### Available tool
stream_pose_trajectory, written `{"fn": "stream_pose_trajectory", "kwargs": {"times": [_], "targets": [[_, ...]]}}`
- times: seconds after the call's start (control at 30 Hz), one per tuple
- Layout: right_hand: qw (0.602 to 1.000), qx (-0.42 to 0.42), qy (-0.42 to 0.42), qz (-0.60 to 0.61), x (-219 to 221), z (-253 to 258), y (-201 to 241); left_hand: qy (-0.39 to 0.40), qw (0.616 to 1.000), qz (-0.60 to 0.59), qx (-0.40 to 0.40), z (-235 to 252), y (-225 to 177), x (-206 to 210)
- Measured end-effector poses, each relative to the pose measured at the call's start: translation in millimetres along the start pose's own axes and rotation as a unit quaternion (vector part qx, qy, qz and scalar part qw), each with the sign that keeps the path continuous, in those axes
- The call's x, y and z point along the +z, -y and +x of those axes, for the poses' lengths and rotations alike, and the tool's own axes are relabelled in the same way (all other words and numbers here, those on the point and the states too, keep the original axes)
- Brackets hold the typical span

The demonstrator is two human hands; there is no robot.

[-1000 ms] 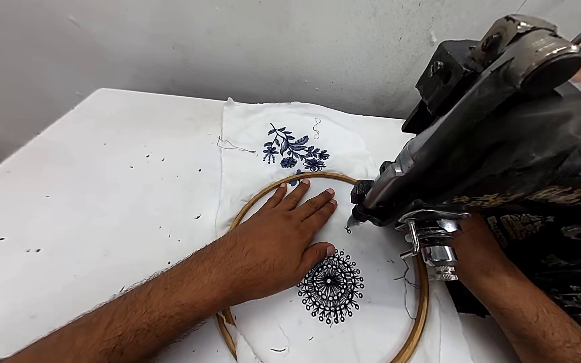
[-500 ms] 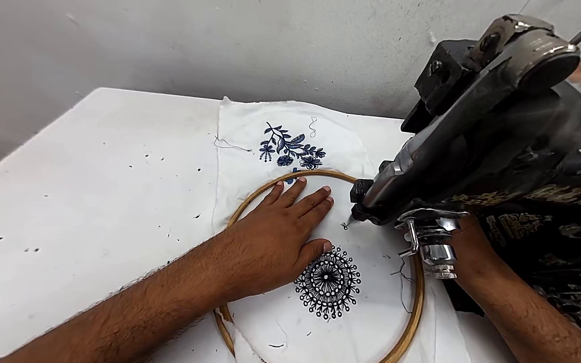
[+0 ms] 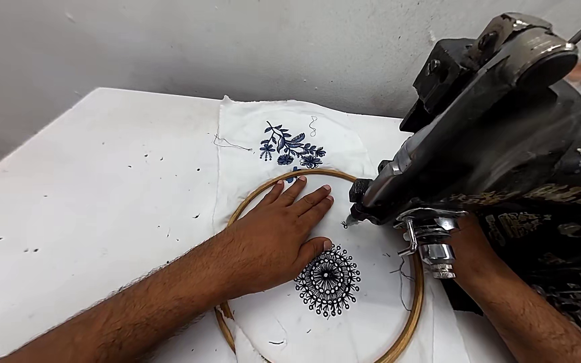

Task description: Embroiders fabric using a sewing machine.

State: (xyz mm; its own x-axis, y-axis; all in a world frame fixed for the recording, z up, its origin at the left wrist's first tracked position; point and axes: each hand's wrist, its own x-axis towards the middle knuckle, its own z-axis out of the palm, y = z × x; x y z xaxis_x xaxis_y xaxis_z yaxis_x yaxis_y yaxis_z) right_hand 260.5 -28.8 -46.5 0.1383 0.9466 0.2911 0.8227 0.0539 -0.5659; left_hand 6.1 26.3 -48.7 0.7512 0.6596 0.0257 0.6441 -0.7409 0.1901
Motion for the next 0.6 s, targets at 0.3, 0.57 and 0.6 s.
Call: {"fn": "stream_pose_trajectory", "kwargs": {"times": [0.3, 0.57, 0.6], "targets": [[1.0, -0.016, -0.007, 0.016, 0.6, 1.3, -2.0, 0.011, 1.0, 0.005, -0.002, -2.7, -2.8, -3.4], [1.0, -0.003, -0.003, -0.001, 1.1, 0.9, -1.2, 0.014, 1.0, 0.001, 0.0, -2.2, -1.7, -2.9], [1.0, -0.011, -0.008, 0.009, 1.7, 1.0, -2.5, 0.013, 1.0, -0.001, 0.001, -1.5, -1.2, -2.7]]}}
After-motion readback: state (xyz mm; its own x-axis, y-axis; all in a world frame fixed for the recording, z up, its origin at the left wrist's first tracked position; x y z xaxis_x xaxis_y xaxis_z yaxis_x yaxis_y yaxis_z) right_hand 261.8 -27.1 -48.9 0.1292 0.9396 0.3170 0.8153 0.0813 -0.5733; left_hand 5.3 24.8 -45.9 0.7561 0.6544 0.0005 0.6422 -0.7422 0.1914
